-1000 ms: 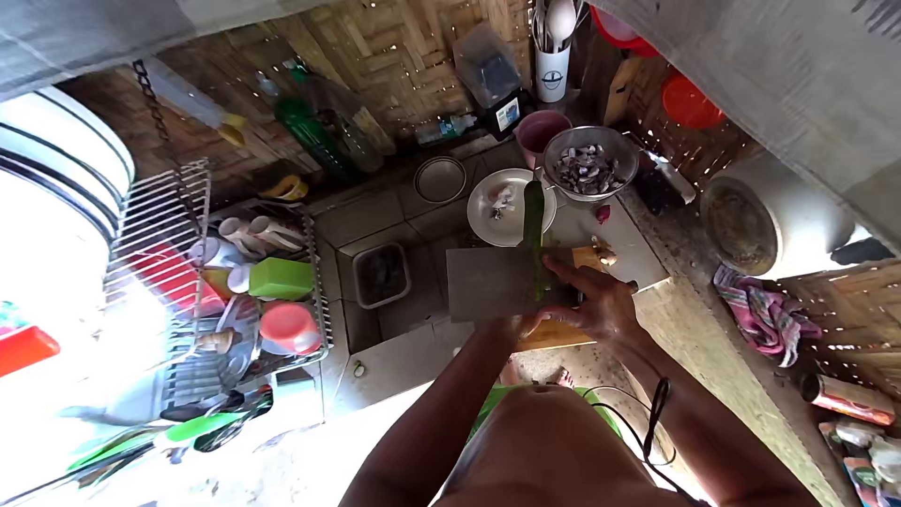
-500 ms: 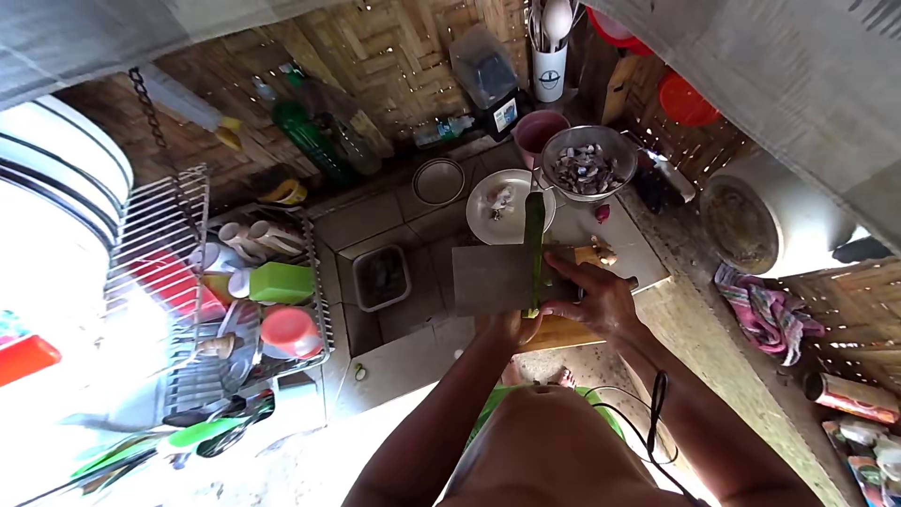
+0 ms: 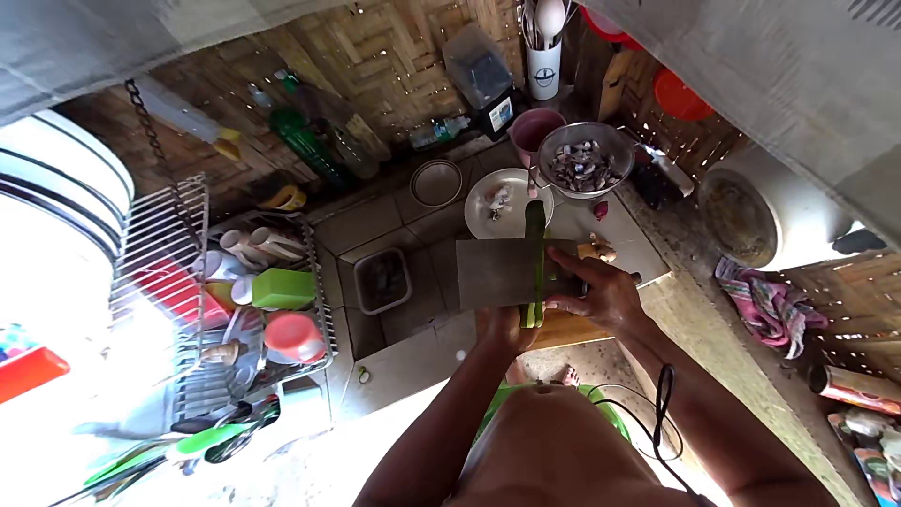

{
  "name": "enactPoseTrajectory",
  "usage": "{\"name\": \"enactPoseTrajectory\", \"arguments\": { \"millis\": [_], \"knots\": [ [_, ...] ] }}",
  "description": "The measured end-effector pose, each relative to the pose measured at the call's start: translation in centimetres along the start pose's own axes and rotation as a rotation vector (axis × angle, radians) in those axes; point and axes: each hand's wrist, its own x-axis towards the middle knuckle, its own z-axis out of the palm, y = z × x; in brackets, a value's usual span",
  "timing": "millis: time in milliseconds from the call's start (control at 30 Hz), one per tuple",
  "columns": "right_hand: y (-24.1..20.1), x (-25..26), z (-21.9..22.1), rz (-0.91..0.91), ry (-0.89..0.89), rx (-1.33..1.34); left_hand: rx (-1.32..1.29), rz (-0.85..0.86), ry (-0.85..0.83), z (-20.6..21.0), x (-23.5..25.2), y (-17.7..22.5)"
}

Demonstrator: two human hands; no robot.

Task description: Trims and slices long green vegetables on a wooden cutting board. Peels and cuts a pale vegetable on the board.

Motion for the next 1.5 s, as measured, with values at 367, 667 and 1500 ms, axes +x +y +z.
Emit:
{"name": "enactPoseTrajectory", "arguments": {
  "millis": [367,667,1500],
  "knots": [
    [0.5,-0.3,0.0,0.041,-0.024,0.020,0.042,-0.034,-0.017,-0.8,0.2,-0.2],
    [1.1,0.3,-0.1,0.052,-0.025,-0.006,0.084,-0.071,-0.041,-2.1,0.4,0.2],
    [3.9,2.8,1.2,0.323,-0.052,0.127,0.248,0.005,0.123,-0.8,6.9,4.2]
  ]
}}
